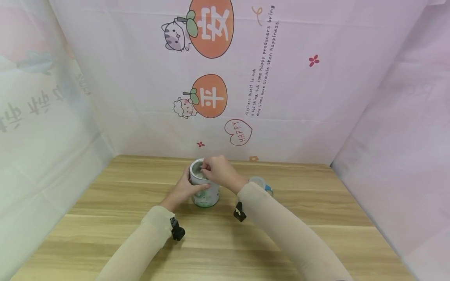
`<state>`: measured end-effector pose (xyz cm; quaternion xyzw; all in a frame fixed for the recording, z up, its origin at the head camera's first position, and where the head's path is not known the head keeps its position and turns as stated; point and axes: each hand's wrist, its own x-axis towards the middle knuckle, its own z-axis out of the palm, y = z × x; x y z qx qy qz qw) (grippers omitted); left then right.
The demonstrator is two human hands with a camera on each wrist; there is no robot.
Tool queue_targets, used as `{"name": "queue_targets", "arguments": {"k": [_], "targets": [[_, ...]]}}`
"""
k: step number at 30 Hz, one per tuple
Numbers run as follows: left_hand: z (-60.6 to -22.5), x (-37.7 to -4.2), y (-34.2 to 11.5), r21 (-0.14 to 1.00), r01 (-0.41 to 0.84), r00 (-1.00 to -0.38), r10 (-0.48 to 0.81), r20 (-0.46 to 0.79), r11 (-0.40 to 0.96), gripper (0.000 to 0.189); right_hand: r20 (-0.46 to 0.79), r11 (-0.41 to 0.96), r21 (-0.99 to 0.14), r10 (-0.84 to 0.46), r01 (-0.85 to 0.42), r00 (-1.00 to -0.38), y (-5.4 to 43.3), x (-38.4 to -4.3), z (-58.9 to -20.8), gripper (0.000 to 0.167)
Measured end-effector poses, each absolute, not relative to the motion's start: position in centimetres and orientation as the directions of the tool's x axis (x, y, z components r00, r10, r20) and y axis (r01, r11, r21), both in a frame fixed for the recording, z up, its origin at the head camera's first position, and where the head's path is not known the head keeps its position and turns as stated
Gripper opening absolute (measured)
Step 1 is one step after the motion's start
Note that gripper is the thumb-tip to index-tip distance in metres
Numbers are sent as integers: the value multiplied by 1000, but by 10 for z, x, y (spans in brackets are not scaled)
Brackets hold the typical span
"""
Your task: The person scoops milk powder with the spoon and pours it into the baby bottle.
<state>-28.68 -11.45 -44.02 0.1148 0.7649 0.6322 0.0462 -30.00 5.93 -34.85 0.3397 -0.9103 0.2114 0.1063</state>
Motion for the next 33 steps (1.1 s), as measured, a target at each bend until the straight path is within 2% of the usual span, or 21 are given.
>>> {"name": "queue_targets", "arguments": {"k": [12, 20, 27, 33], "targets": [[-435, -285, -115, 975, 117, -967, 246, 69, 188, 100, 293, 668, -343, -592, -660, -751, 59, -300, -345, 11], [-434, -285, -115, 974, 129, -964, 255, 79, 186, 98, 249, 628, -436, -604, -645, -757, 62, -305, -342, 12], [-436, -288, -116, 976, 133, -962, 260, 85, 174, 99, 192, 616, -560, -554, -554, -810, 65, -307, -340, 12], [-433, -287, -117, 982, 108, -958, 279, 60, 158, 100, 214, 570, -652, -494, -500, -843, 69, -308, -343, 14]]}}
